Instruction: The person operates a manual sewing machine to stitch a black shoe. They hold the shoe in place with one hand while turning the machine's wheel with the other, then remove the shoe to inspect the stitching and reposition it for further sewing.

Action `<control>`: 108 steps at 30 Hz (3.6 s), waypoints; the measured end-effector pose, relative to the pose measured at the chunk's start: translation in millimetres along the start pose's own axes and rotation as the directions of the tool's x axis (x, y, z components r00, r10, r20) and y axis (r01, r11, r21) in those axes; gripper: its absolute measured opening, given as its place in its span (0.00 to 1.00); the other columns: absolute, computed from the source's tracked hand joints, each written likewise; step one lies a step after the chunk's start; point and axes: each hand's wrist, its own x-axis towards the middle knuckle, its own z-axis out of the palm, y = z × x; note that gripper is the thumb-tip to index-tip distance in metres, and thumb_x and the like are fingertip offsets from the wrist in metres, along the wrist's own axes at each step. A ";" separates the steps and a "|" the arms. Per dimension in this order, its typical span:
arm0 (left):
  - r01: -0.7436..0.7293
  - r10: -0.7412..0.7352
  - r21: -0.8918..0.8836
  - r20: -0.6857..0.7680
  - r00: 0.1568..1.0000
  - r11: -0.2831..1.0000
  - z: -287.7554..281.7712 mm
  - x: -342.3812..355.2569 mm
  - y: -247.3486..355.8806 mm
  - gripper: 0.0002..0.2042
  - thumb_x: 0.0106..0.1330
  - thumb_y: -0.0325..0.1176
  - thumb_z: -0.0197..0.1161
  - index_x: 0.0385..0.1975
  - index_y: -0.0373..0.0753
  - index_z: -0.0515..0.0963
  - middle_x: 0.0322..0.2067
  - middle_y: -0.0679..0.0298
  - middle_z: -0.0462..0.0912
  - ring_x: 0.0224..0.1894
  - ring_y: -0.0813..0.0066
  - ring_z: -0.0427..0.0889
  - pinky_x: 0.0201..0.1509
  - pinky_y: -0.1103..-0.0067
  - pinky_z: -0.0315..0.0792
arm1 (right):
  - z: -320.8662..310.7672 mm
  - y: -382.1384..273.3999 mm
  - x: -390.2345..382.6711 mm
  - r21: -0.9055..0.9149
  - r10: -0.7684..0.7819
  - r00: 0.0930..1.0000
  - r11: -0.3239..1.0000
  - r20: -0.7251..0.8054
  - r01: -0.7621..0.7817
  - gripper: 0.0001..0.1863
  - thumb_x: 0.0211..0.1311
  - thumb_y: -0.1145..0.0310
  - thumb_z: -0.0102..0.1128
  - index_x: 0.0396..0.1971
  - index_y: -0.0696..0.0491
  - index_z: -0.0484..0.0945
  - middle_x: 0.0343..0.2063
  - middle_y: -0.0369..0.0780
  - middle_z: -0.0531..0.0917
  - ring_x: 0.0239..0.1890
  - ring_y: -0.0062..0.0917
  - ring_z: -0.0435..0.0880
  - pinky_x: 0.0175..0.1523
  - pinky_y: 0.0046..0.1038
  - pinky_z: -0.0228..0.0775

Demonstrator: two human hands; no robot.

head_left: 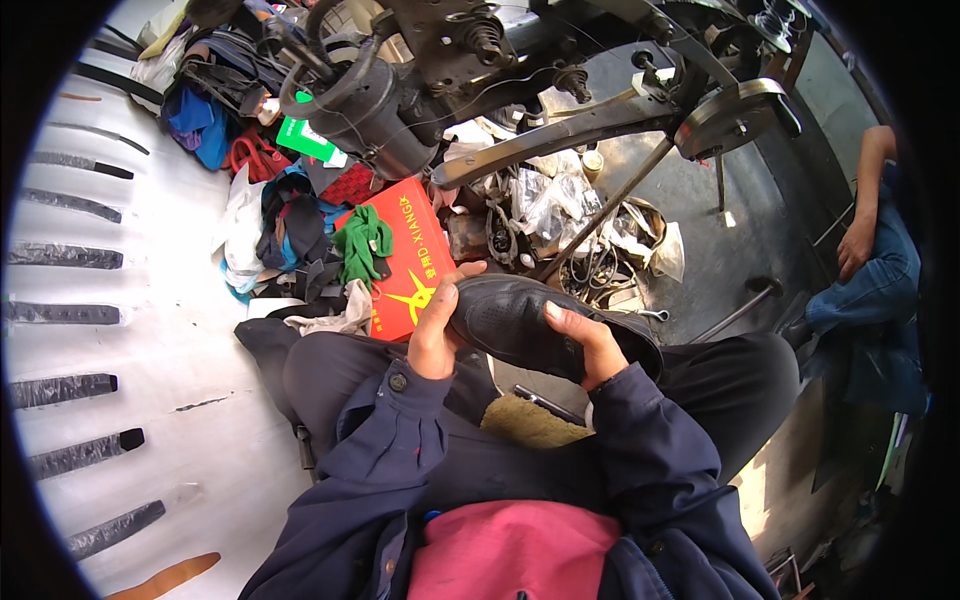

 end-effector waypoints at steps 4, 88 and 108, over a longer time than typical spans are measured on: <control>0.253 -0.254 0.202 -0.022 0.967 0.946 -10.2 -11.7 3.7 0.37 0.73 0.68 0.44 0.73 0.49 0.60 0.61 0.63 0.77 0.55 0.65 0.83 0.29 0.74 0.82 | -12.9 1.3 13.4 -0.265 -0.109 0.967 0.963 -0.228 0.046 0.24 0.69 0.58 0.64 0.55 0.61 0.80 0.49 0.42 0.87 0.51 0.28 0.85 0.60 0.29 0.74; -0.228 0.215 -0.092 -0.128 0.968 0.969 -25.5 79.1 72.9 0.22 0.79 0.36 0.51 0.68 0.35 0.69 0.64 0.63 0.74 0.61 0.74 0.79 0.39 0.72 0.88 | 0.7 -210.1 79.5 -0.971 -0.789 0.569 -0.142 0.229 0.194 0.10 0.69 0.77 0.54 0.45 0.64 0.80 0.38 0.42 0.85 0.37 0.24 0.86 0.50 0.28 0.79; -0.358 0.374 0.113 -0.227 0.899 0.927 -20.4 63.8 66.4 0.22 0.78 0.38 0.56 0.68 0.40 0.68 0.49 0.65 0.81 0.44 0.77 0.85 0.38 0.77 0.87 | -90.2 -296.3 -23.8 -0.844 -0.905 0.391 -0.336 0.167 -0.418 0.17 0.74 0.58 0.53 0.45 0.58 0.75 0.34 0.59 0.84 0.40 0.60 0.81 0.43 0.51 0.70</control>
